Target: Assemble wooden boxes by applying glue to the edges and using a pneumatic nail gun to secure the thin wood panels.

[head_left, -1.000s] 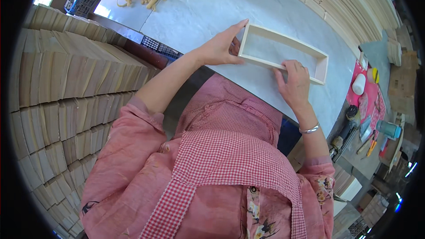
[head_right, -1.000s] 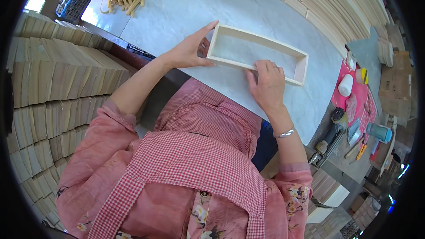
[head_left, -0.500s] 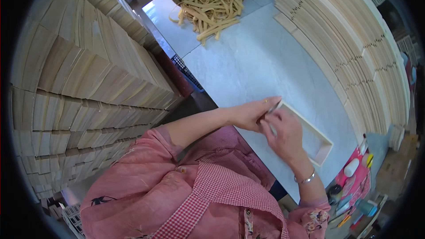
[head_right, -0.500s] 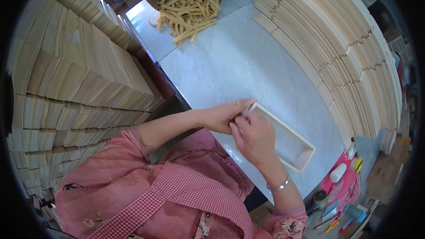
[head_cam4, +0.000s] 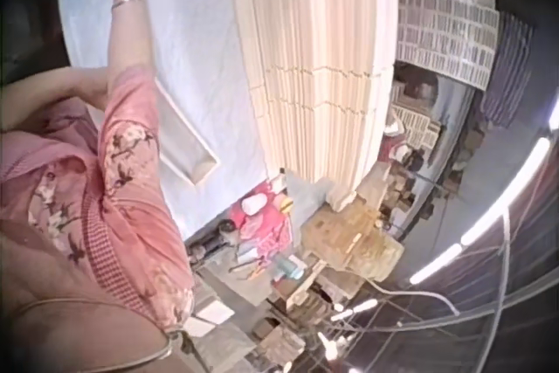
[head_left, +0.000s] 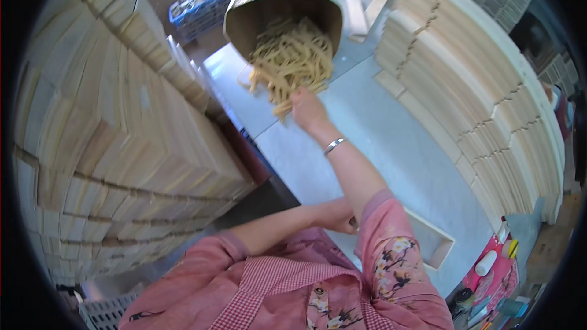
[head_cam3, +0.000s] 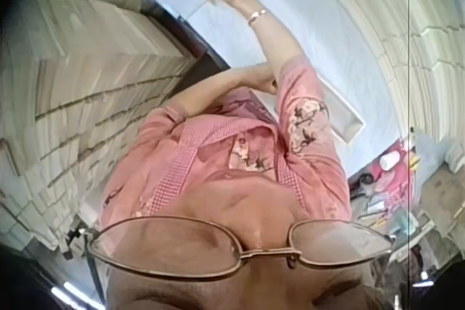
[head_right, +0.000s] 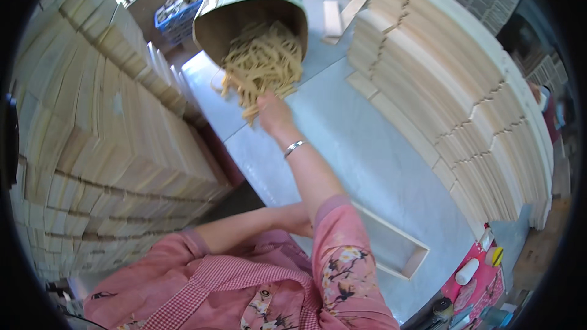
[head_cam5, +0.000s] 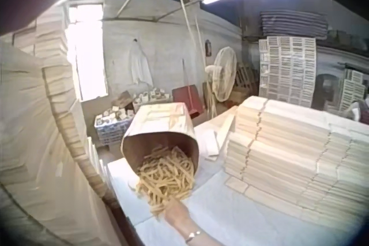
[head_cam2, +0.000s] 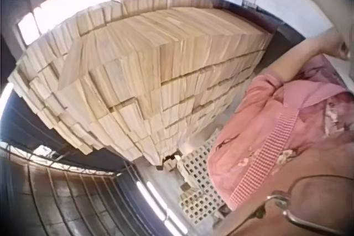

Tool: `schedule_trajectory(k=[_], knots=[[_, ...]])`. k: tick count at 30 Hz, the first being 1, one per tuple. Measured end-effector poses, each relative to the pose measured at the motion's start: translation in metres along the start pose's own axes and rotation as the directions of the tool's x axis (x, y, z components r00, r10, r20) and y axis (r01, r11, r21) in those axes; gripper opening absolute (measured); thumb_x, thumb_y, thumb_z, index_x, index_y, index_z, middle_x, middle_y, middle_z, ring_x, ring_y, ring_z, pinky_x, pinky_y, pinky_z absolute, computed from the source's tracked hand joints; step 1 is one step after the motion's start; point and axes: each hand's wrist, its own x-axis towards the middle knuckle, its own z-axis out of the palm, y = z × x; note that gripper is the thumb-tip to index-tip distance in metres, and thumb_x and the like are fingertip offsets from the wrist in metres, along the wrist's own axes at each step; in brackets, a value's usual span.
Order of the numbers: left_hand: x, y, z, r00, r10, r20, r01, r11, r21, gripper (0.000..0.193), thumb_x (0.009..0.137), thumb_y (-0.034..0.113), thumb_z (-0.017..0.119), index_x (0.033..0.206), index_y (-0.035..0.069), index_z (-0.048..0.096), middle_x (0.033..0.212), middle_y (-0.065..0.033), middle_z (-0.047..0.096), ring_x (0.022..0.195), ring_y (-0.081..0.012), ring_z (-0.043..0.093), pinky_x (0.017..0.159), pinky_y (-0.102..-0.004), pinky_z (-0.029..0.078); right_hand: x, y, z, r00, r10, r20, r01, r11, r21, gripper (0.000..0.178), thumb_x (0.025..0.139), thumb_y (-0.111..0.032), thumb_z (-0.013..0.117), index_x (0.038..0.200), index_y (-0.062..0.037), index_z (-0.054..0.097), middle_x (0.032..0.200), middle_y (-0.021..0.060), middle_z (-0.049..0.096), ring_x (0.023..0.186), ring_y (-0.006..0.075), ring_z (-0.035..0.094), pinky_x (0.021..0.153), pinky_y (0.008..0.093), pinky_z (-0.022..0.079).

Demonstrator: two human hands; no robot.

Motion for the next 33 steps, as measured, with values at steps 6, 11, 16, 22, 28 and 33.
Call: schedule_trajectory(k=[6,11,16,22,28,33], knots=[[0.006,0.027,-0.017,0.992,-0.105,0.067,0.107,0.994,-0.019,0.039,0.072,0.005,0.079,0.104,0.003,0.056,0.076,-0.0064,0.061,0.062,-0.0217,0.052,0.058,-0.0331,0.043,-0.022,-0.025,-0.070,0.977,-0.109,-0.183,0.074,0.980,-0.185,0.006,0.085,-0.010,0.061,0.088,-0.0049,0.062,0.086,0.0113,0.065,0.076,0.0341,0.064,0.070,0.0428,0.052],[0.014,0.065,-0.022,0.951,-0.237,0.201,0.241,0.971,0.003,0.089,0.072,0.004,0.079,0.149,0.002,0.034,0.114,-0.0168,0.063,0.076,-0.0241,0.058,0.069,-0.0339,0.051,-0.104,-0.032,-0.182,0.940,0.153,-0.304,-0.184,0.980,-0.075,0.005,0.085,-0.011,0.061,0.085,-0.0061,0.060,0.072,0.0087,0.065,0.066,0.0327,0.061,0.065,0.0402,0.049],[0.011,0.054,-0.003,0.957,0.141,0.253,-0.169,0.981,0.092,0.106,0.071,0.005,0.082,0.158,0.000,0.021,0.134,-0.0204,0.055,0.087,-0.0263,0.061,0.079,-0.0342,0.053,-0.245,-0.006,-0.272,0.835,0.336,-0.436,-0.467,0.852,-0.237,0.007,0.085,-0.013,0.061,0.085,-0.0074,0.058,0.067,0.0090,0.064,0.062,0.0335,0.059,0.062,0.0414,0.048],[0.007,0.078,0.012,0.912,-0.208,0.353,0.178,0.977,0.115,0.112,0.067,0.006,0.086,0.158,0.000,0.021,0.139,-0.0201,0.055,0.092,-0.0278,0.062,0.084,-0.0342,0.053,-0.357,0.001,-0.265,0.684,0.526,-0.505,-0.671,0.725,-0.153,0.010,0.087,-0.017,0.059,0.089,-0.0074,0.059,0.073,0.0107,0.068,0.069,0.0363,0.064,0.064,0.0466,0.049],[0.005,0.086,0.020,0.945,-0.196,0.261,0.177,0.980,0.092,0.114,0.064,0.008,0.090,0.157,0.000,0.026,0.138,-0.0192,0.055,0.097,-0.0287,0.062,0.088,-0.0353,0.053,-0.350,-0.029,-0.225,0.863,0.490,-0.120,-0.499,0.865,-0.057,0.014,0.090,-0.021,0.059,0.094,-0.0072,0.062,0.082,0.0122,0.071,0.073,0.0346,0.065,0.067,0.0421,0.049],[0.012,0.088,0.023,0.932,-0.221,0.287,0.153,0.959,0.240,0.115,0.061,0.009,0.092,0.156,-0.001,0.028,0.139,-0.0193,0.054,0.104,-0.0294,0.060,0.095,-0.0366,0.050,-0.359,-0.039,-0.224,0.927,0.374,-0.028,-0.374,0.914,-0.159,0.017,0.090,-0.024,0.059,0.091,-0.0073,0.065,0.081,0.0138,0.070,0.073,0.0349,0.065,0.066,0.0431,0.050]])
